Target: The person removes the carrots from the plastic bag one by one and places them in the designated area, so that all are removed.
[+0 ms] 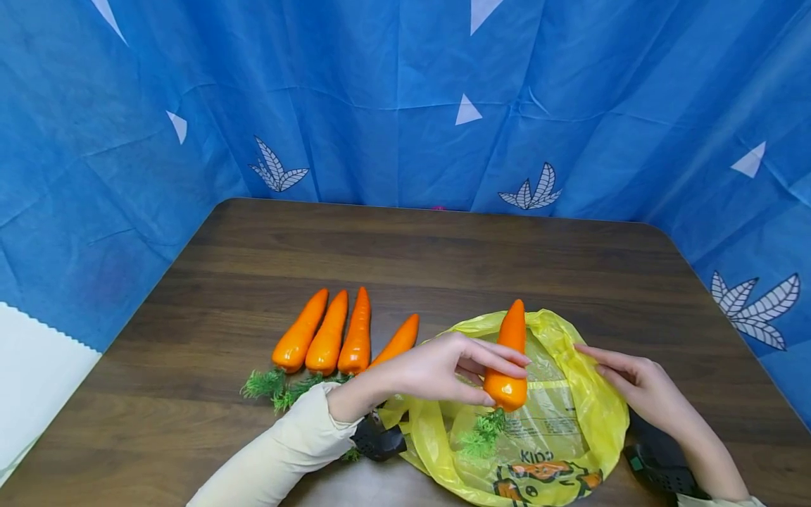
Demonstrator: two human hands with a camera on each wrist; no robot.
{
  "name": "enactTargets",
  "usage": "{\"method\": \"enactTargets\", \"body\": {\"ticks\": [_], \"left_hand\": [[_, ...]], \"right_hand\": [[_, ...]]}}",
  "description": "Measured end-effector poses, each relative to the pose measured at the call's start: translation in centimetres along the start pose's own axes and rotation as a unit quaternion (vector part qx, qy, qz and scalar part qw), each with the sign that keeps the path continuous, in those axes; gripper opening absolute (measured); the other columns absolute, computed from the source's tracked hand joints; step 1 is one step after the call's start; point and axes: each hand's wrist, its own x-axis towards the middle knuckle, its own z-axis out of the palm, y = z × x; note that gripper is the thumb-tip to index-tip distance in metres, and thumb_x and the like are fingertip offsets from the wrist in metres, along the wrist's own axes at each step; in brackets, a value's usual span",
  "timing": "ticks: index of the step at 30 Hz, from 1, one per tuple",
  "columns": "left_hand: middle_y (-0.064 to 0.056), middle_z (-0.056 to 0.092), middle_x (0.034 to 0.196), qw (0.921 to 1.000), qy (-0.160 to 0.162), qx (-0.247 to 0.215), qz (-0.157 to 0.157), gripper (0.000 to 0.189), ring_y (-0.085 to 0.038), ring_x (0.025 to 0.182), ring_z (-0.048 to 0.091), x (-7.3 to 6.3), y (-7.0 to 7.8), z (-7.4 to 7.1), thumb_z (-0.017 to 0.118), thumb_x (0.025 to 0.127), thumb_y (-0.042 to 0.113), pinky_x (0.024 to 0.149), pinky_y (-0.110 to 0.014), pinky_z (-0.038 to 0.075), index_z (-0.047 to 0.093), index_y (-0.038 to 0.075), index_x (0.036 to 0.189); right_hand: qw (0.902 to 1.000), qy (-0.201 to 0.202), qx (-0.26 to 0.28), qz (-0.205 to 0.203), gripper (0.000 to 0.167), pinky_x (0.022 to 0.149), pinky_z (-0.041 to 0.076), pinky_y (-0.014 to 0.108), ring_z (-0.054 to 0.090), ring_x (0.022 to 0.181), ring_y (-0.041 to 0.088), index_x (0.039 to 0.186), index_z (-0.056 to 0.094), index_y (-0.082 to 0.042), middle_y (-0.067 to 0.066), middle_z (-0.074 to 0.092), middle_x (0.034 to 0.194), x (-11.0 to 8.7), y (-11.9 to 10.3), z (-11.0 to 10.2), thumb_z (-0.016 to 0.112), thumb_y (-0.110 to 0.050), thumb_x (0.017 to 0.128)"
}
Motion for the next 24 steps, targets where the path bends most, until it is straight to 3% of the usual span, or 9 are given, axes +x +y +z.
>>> {"method": "enactTargets", "body": {"ticks": [8,11,18,24], "left_hand": [[-0.011,0.046,0.138,0.999,0.018,0.035,0.02,0.044,-0.009,0.123,0.043,-2.6,1.2,-2.4,0.062,0.085,-0.01,0.087,-0.032,0.047,0.055,-0.004,0.128],[-0.014,0.044,0.139,0.9985,0.026,0.04,0.026,0.044,-0.012,0.125,0.042,-3.7,1.7,-3.5,0.062,0.085,-0.008,0.088,-0.035,0.047,0.054,-0.004,0.128],[-0.006,0.044,0.14,0.9976,0.065,0.025,-0.002,0.045,-0.018,0.127,0.04,-7.3,2.0,-6.2,0.063,0.086,-0.005,0.092,-0.04,0.044,0.054,-0.001,0.13],[-0.005,0.046,0.139,0.9908,0.12,0.053,-0.034,0.044,-0.02,0.13,0.036,-11.5,1.8,-8.7,0.065,0.086,-0.001,0.092,-0.039,0.044,0.057,0.004,0.129]], "right_hand": [[0.9999,-0.001,0.004,-0.011,0.036,0.05,0.046,0.026,0.059,0.067,0.013,0.128,0.054,0.004,-0.029,0.048,0.12,0.0,0.1,0.0,0.049,0.008,0.093],[1.0,0.0,-0.001,-0.009,0.036,0.053,0.049,0.026,0.062,0.074,0.011,0.129,0.054,0.004,-0.029,0.048,0.121,-0.1,0.1,0.0,0.049,0.008,0.093],[0.9999,-0.003,0.006,-0.01,0.037,0.05,0.046,0.027,0.06,0.072,0.012,0.129,0.053,0.004,-0.028,0.048,0.121,-0.1,0.3,0.1,0.049,0.009,0.093],[0.9999,-0.007,0.013,-0.004,0.036,0.051,0.048,0.027,0.061,0.069,0.014,0.129,0.052,0.005,-0.028,0.049,0.12,0.0,0.4,0.0,0.049,0.008,0.093]]}}
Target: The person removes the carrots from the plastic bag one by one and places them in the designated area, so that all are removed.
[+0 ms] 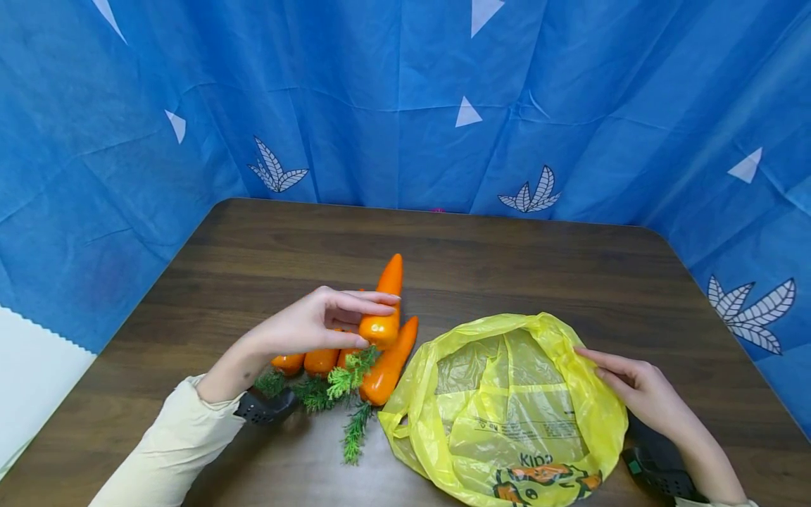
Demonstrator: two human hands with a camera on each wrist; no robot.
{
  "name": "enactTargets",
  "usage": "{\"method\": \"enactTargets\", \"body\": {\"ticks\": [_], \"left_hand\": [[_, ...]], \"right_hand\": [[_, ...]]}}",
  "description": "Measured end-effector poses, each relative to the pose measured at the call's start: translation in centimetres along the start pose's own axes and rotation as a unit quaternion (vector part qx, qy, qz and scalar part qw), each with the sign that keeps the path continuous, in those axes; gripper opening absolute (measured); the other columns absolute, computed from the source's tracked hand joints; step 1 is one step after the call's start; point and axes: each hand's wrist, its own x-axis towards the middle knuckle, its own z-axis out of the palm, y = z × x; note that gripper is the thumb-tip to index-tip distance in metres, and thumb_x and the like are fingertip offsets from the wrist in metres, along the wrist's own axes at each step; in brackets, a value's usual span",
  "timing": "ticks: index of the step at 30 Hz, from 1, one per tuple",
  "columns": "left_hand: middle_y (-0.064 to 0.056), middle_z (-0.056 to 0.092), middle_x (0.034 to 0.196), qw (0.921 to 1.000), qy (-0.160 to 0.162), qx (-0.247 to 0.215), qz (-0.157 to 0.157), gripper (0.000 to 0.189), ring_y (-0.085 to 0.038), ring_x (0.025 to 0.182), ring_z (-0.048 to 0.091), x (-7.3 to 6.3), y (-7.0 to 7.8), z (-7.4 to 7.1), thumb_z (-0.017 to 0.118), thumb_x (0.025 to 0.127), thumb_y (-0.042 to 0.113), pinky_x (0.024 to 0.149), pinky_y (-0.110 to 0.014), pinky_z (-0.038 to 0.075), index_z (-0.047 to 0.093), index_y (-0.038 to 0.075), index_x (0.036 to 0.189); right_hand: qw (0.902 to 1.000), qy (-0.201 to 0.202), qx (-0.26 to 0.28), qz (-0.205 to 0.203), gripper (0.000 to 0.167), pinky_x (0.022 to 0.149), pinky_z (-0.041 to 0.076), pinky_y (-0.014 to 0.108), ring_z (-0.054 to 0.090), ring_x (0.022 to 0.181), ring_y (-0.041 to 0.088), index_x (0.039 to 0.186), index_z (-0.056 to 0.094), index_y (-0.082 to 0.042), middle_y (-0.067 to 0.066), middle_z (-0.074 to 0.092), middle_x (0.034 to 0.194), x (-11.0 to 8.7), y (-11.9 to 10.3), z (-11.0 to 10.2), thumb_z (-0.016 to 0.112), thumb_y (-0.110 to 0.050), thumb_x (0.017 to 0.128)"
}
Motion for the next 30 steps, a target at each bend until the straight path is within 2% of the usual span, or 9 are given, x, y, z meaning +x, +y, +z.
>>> {"method": "enactTargets", "body": {"ticks": [5,11,15,22,26,30], "left_hand": [[-0.008,0.041,0.142,0.9988,0.04,0.0,-0.026,0.046,-0.021,0.13,0.037,-3.1,-0.9,-2.5,0.064,0.087,-0.001,0.089,-0.038,0.046,0.055,0.004,0.131],[-0.011,0.034,0.147,0.9977,0.052,-0.034,-0.026,0.047,-0.025,0.127,0.041,-6.7,-2.3,-5.0,0.056,0.089,-0.01,0.086,-0.04,0.047,0.047,-0.004,0.134],[-0.011,0.034,0.146,0.9974,0.055,-0.037,-0.027,0.046,-0.021,0.131,0.035,-8.6,-3.0,-6.1,0.054,0.089,-0.013,0.088,-0.039,0.045,0.046,-0.006,0.134],[-0.022,0.029,0.145,0.9987,0.027,-0.035,0.023,0.047,-0.025,0.131,0.034,-11.4,-3.8,-7.7,0.044,0.087,-0.023,0.09,-0.036,0.045,0.04,-0.014,0.133],[-0.021,0.03,0.145,0.9989,0.01,-0.037,0.027,0.049,-0.024,0.13,0.035,-13.1,-4.4,-8.6,0.043,0.086,-0.026,0.089,-0.034,0.046,0.039,-0.014,0.133],[-0.016,0.033,0.145,0.9986,-0.006,-0.052,0.009,0.049,-0.022,0.13,0.036,-14.4,-5.4,-9.3,0.043,0.085,-0.025,0.088,-0.035,0.046,0.04,-0.014,0.133]], "right_hand": [[1.0,-0.001,0.005,-0.004,0.036,0.049,0.046,0.027,0.06,0.067,0.014,0.13,0.052,0.005,-0.028,0.049,0.121,0.0,0.1,0.0,0.049,0.008,0.093],[1.0,-0.003,0.004,-0.002,0.036,0.053,0.05,0.026,0.063,0.073,0.014,0.13,0.052,0.005,-0.028,0.049,0.121,0.0,0.1,0.0,0.048,0.007,0.094],[1.0,-0.004,0.007,0.002,0.036,0.056,0.052,0.027,0.063,0.074,0.014,0.13,0.052,0.005,-0.028,0.049,0.121,0.0,0.0,0.0,0.048,0.007,0.094],[1.0,-0.001,0.0,0.003,0.035,0.059,0.053,0.027,0.063,0.081,0.01,0.129,0.052,0.005,-0.028,0.048,0.121,0.1,-0.1,0.0,0.048,0.007,0.094],[1.0,-0.002,0.002,0.001,0.035,0.058,0.053,0.027,0.063,0.079,0.011,0.129,0.052,0.005,-0.028,0.049,0.121,0.1,-0.1,0.0,0.048,0.007,0.094],[1.0,-0.003,0.006,-0.002,0.036,0.057,0.053,0.027,0.063,0.077,0.012,0.129,0.052,0.005,-0.027,0.049,0.121,0.1,0.0,0.0,0.048,0.008,0.094]]}}
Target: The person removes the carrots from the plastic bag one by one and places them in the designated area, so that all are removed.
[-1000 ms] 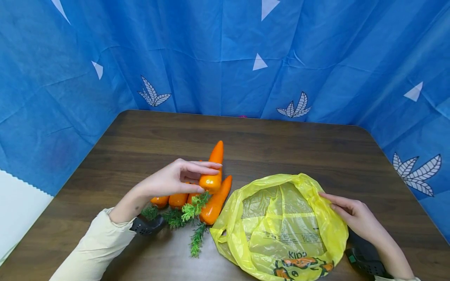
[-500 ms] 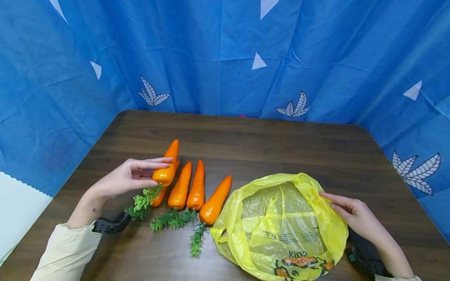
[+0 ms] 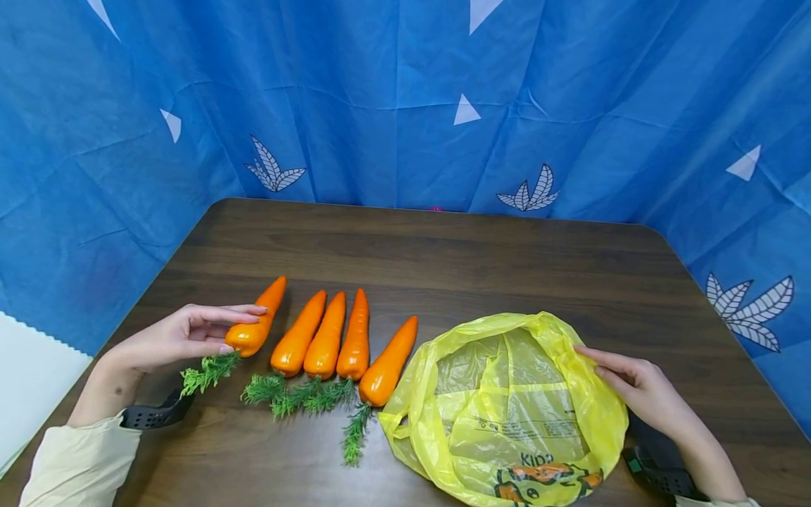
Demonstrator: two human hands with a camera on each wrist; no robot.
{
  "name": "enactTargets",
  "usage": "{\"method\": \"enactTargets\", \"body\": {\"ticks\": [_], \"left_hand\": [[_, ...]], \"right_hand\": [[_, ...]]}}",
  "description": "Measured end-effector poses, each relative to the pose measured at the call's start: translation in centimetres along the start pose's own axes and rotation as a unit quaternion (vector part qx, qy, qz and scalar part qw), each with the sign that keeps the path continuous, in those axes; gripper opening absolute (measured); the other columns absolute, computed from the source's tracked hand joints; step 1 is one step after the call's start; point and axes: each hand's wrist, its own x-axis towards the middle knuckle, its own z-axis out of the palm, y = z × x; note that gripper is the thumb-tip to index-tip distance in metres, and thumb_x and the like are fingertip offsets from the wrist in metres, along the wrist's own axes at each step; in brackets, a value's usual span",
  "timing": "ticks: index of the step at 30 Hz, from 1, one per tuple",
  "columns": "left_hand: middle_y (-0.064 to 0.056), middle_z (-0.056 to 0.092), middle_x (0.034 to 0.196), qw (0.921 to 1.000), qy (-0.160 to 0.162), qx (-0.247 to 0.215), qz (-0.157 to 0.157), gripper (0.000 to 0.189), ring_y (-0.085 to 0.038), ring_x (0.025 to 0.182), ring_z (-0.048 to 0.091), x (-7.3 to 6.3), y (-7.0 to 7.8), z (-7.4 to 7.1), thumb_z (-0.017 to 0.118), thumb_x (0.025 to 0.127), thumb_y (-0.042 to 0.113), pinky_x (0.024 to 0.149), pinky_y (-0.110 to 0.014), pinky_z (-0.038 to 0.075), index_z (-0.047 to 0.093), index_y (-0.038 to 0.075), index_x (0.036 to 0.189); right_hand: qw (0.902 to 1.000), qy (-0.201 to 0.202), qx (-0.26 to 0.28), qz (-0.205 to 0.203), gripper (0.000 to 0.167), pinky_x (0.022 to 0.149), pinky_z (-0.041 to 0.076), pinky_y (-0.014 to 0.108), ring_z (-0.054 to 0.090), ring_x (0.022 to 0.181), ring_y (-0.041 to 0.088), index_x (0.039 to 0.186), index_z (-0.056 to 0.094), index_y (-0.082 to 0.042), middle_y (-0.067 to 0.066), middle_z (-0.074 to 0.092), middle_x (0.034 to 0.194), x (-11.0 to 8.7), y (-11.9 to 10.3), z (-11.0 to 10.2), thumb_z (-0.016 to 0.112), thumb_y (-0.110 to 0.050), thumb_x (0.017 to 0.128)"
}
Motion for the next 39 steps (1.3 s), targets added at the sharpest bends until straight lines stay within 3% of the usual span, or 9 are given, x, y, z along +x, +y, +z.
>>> {"method": "enactTargets", "body": {"ticks": [7,14,21,26,32,35,39], "left_hand": [[-0.014,0.036,0.145,0.9979,0.005,0.004,-0.065,0.046,-0.014,0.132,0.031,-0.9,-1.6,-0.2,0.049,0.088,-0.018,0.09,-0.036,0.045,0.043,-0.01,0.133],[-0.022,0.029,0.146,0.9984,-0.036,-0.022,-0.037,0.048,-0.02,0.132,0.033,-0.9,-2.3,-0.3,0.044,0.086,-0.024,0.094,-0.035,0.042,0.04,-0.013,0.132],[-0.021,0.033,0.144,0.9953,-0.021,0.014,-0.093,0.046,-0.013,0.134,0.028,-0.7,-2.0,-0.1,0.05,0.089,-0.015,0.099,-0.029,0.036,0.044,-0.009,0.134],[-0.019,0.027,0.148,0.9959,-0.01,0.02,-0.088,0.048,-0.012,0.134,0.026,-0.7,-2.2,0.2,0.05,0.089,-0.014,0.099,-0.029,0.036,0.04,-0.009,0.136],[-0.024,0.018,0.149,0.998,-0.017,0.03,-0.053,0.05,-0.015,0.136,0.022,-0.3,-2.1,0.7,0.048,0.089,-0.016,0.097,-0.029,0.038,0.035,-0.011,0.138],[-0.024,0.014,0.15,0.9983,-0.015,0.003,-0.056,0.054,-0.017,0.136,0.021,-0.1,-2.2,0.8,0.047,0.089,-0.018,0.099,-0.029,0.035,0.03,-0.011,0.14],[-0.021,0.011,0.152,0.9954,-0.001,-0.047,-0.084,0.06,-0.017,0.137,0.02,-0.1,-2.2,0.8,0.045,0.089,-0.018,0.1,-0.032,0.033,0.021,-0.009,0.144]], "right_hand": [[1.0,-0.001,0.001,-0.002,0.036,0.056,0.052,0.026,0.063,0.078,0.012,0.129,0.052,0.005,-0.027,0.048,0.122,0.0,0.1,0.1,0.047,0.008,0.094],[1.0,-0.001,0.001,-0.001,0.036,0.058,0.053,0.027,0.063,0.079,0.012,0.129,0.052,0.005,-0.027,0.049,0.122,0.0,0.1,0.3,0.048,0.008,0.094],[1.0,0.0,-0.001,-0.006,0.036,0.058,0.053,0.026,0.064,0.081,0.011,0.129,0.052,0.006,-0.027,0.049,0.122,0.0,0.2,0.2,0.048,0.008,0.094],[1.0,-0.002,0.002,-0.009,0.036,0.058,0.053,0.027,0.064,0.081,0.011,0.129,0.051,0.006,-0.026,0.049,0.123,0.1,0.2,0.1,0.047,0.009,0.094],[0.9999,-0.004,0.008,-0.009,0.036,0.058,0.054,0.028,0.064,0.077,0.013,0.129,0.051,0.007,-0.026,0.05,0.122,0.1,0.1,0.0,0.047,0.009,0.094],[0.9999,-0.004,0.008,-0.009,0.036,0.056,0.053,0.028,0.064,0.074,0.014,0.129,0.051,0.006,-0.025,0.05,0.122,0.1,0.1,0.0,0.047,0.009,0.094],[0.9999,-0.001,0.006,-0.009,0.036,0.056,0.053,0.028,0.064,0.075,0.013,0.129,0.051,0.006,-0.025,0.05,0.122,0.1,0.1,0.0,0.047,0.009,0.093]]}}
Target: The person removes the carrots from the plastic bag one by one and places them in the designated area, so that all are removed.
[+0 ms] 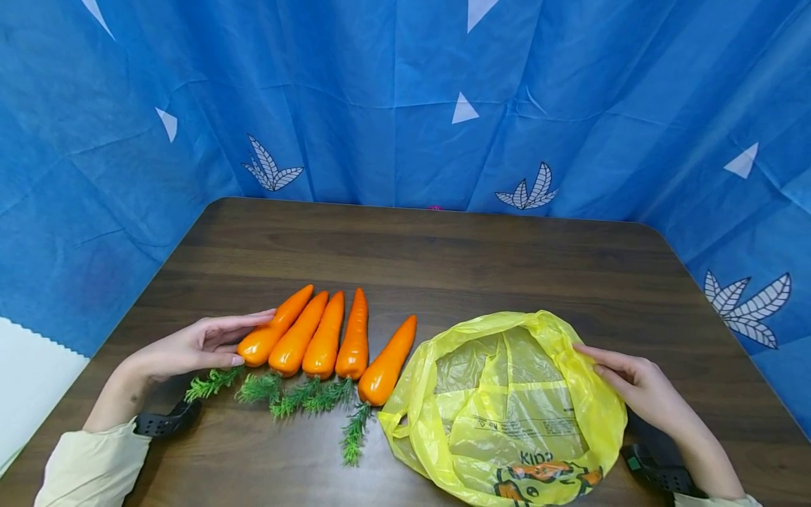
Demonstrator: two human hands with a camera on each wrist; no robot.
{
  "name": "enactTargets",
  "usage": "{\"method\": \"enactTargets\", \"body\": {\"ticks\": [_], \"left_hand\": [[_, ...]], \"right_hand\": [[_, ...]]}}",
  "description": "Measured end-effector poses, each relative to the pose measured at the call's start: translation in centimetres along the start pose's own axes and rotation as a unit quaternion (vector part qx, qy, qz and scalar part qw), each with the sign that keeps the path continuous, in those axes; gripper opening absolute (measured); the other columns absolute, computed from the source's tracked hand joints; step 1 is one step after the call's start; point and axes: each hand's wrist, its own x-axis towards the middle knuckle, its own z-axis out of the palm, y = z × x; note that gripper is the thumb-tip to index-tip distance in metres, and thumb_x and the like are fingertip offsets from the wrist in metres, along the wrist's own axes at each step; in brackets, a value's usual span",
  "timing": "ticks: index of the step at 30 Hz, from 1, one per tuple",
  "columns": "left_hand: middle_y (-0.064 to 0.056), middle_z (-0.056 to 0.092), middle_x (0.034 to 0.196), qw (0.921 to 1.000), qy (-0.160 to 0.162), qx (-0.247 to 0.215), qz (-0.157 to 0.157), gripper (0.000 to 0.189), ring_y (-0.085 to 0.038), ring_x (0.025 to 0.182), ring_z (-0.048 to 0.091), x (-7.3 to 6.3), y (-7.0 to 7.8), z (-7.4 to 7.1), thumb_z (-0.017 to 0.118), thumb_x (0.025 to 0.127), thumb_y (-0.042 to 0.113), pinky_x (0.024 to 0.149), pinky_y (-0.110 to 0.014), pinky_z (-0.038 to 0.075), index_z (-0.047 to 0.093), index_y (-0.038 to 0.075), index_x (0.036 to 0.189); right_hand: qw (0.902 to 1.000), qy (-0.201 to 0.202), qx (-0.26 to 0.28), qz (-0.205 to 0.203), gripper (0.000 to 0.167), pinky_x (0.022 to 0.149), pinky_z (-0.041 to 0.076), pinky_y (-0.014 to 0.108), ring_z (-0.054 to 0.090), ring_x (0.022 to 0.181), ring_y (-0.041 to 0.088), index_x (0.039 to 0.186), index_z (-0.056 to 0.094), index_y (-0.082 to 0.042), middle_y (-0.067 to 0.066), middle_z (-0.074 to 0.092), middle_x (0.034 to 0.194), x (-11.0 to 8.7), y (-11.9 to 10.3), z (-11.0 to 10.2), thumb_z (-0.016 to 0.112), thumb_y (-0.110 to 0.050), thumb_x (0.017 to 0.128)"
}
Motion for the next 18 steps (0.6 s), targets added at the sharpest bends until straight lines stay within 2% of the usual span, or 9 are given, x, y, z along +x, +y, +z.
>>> {"method": "enactTargets", "body": {"ticks": [3,8,11,14,18], "left_hand": [[-0.019,0.011,0.152,0.9999,0.009,-0.005,-0.011,0.063,-0.016,0.136,0.021,0.06,0.07,0.02,0.046,0.09,-0.017,0.1,-0.031,0.033,0.018,-0.008,0.145],[-0.023,0.007,0.151,0.9994,0.02,0.029,-0.006,0.07,-0.011,0.135,0.024,0.27,0.21,0.11,0.052,0.089,-0.014,0.099,-0.027,0.034,0.012,-0.008,0.146],[-0.028,0.007,0.149,0.9982,0.03,0.052,-0.007,0.072,-0.009,0.134,0.026,0.32,0.31,0.19,0.055,0.087,-0.012,0.098,-0.024,0.034,0.014,-0.007,0.146],[-0.03,0.008,0.148,0.9964,0.04,0.073,-0.011,0.072,-0.008,0.133,0.027,0.32,0.22,0.29,0.057,0.087,-0.011,0.098,-0.022,0.035,0.017,-0.006,0.146],[-0.028,0.011,0.149,0.9936,0.053,0.098,-0.017,0.073,-0.005,0.132,0.028,0.28,-0.04,0.37,0.059,0.087,-0.009,0.098,-0.02,0.034,0.018,-0.004,0.146]], "right_hand": [[1.0,0.001,-0.003,0.001,0.036,0.057,0.053,0.027,0.064,0.077,0.012,0.129,0.051,0.006,-0.026,0.049,0.123,-0.06,-0.03,0.02,0.048,0.009,0.093],[1.0,0.004,-0.009,0.003,0.036,0.057,0.052,0.026,0.063,0.078,0.011,0.129,0.051,0.006,-0.026,0.049,0.123,-0.12,-0.11,0.08,0.047,0.009,0.093],[0.9999,0.005,-0.009,0.004,0.036,0.056,0.052,0.026,0.063,0.075,0.012,0.129,0.051,0.006,-0.026,0.049,0.123,-0.14,-0.15,0.16,0.048,0.009,0.094],[0.9999,0.006,-0.008,0.003,0.036,0.052,0.048,0.025,0.06,0.066,0.013,0.129,0.051,0.006,-0.027,0.048,0.123,-0.14,-0.16,0.2,0.047,0.008,0.094],[0.9999,0.008,-0.01,0.004,0.036,0.051,0.047,0.026,0.06,0.066,0.013,0.129,0.052,0.006,-0.027,0.048,0.123,-0.11,-0.17,0.22,0.047,0.008,0.094]]}}
